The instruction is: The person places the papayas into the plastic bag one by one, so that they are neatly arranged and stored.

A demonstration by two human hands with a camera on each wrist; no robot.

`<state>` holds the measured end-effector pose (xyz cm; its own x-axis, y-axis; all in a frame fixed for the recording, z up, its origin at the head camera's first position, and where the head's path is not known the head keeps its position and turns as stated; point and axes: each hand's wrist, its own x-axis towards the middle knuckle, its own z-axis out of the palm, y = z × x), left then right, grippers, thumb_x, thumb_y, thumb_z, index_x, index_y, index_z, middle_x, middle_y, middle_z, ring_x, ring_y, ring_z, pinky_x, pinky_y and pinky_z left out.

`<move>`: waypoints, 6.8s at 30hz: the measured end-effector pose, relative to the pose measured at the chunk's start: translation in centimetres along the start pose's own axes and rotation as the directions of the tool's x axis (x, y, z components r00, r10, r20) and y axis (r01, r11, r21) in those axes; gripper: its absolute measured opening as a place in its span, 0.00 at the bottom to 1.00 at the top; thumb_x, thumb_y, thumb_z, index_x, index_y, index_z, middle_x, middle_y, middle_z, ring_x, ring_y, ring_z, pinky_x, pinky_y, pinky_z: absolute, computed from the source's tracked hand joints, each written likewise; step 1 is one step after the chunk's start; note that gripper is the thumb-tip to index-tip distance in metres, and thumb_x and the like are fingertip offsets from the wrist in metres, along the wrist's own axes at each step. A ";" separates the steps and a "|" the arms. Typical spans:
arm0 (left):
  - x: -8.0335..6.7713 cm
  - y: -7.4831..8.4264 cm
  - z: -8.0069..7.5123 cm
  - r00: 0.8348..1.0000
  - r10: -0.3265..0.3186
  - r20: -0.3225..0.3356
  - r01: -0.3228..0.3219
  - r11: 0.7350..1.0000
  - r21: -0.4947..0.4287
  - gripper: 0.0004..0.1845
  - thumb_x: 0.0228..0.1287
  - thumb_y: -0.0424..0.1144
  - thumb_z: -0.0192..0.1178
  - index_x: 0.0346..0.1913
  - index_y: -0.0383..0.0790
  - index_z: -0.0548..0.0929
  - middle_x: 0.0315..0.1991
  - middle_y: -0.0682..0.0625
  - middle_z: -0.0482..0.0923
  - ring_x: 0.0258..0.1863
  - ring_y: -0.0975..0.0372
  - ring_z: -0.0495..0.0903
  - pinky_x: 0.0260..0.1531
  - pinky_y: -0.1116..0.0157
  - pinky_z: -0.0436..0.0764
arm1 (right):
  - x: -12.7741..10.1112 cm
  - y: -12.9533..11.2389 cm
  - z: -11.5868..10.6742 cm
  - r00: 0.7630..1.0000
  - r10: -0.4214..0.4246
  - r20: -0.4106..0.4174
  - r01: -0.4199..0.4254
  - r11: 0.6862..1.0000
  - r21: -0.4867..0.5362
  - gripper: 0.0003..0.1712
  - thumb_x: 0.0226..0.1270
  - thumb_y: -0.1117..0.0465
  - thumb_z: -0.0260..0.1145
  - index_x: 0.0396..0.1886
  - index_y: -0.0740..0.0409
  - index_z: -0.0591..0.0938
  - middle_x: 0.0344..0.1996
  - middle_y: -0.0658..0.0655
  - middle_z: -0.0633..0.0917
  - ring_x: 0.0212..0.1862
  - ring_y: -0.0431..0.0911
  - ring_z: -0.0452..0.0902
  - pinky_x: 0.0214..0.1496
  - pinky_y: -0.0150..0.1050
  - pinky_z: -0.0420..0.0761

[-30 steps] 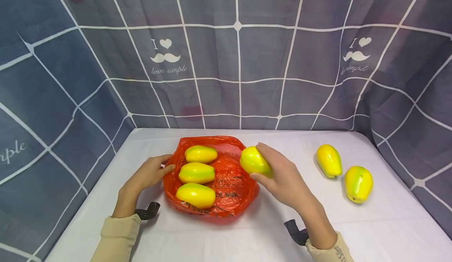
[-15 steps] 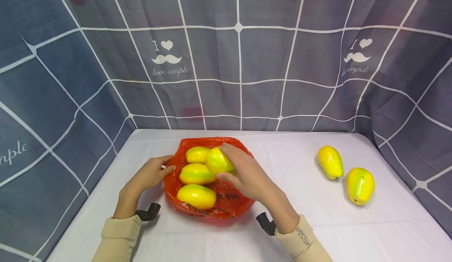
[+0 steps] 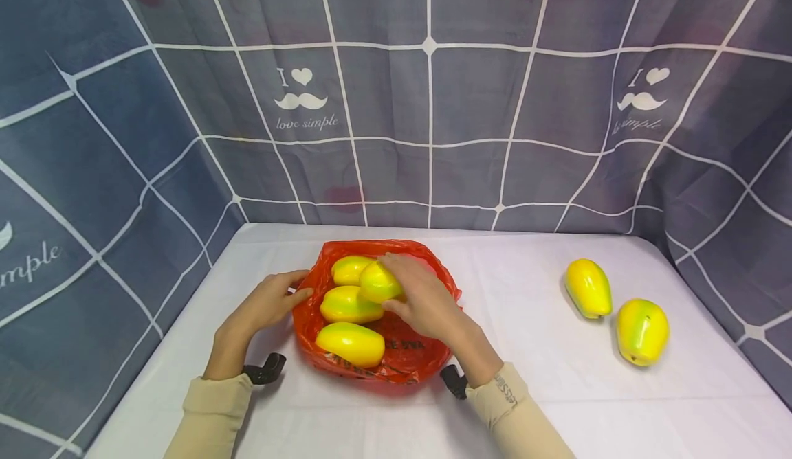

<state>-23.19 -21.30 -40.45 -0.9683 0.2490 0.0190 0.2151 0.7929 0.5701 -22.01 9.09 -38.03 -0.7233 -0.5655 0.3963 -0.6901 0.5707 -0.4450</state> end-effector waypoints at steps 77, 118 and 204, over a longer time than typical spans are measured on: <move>0.0 0.3 0.0 1.000 -0.011 0.018 0.010 0.999 0.035 0.24 0.70 0.38 0.60 0.65 0.32 0.75 0.50 0.42 0.81 0.50 0.50 0.79 0.58 0.48 0.74 | 0.5 4.2 3.6 0.976 0.202 -0.082 -0.215 0.953 -0.211 0.24 0.60 0.73 0.68 0.58 0.72 0.78 0.58 0.67 0.77 0.62 0.58 0.71 0.67 0.50 0.69; 0.2 0.3 0.3 1.000 0.017 0.011 -0.017 0.999 0.049 0.24 0.69 0.37 0.61 0.65 0.31 0.75 0.51 0.41 0.81 0.50 0.49 0.79 0.59 0.48 0.74 | -5.3 1.4 -0.3 0.917 0.306 -0.256 -0.286 0.952 0.114 0.29 0.61 0.64 0.72 0.62 0.66 0.77 0.60 0.63 0.79 0.63 0.59 0.72 0.64 0.58 0.70; 0.3 0.6 -0.2 0.999 -0.012 0.030 0.011 0.999 0.034 0.27 0.70 0.40 0.60 0.68 0.33 0.72 0.51 0.42 0.81 0.51 0.50 0.78 0.59 0.48 0.74 | 2.7 -1.0 4.1 0.936 0.340 0.089 -0.344 0.938 0.036 0.37 0.73 0.47 0.61 0.68 0.71 0.69 0.64 0.65 0.75 0.66 0.58 0.69 0.70 0.51 0.65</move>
<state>-23.32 -20.83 -39.92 -0.9667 0.2558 -0.0126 0.2084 0.8140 0.5421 -23.22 4.54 -39.82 -0.9093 -0.3888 0.1481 -0.3979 0.7085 -0.5828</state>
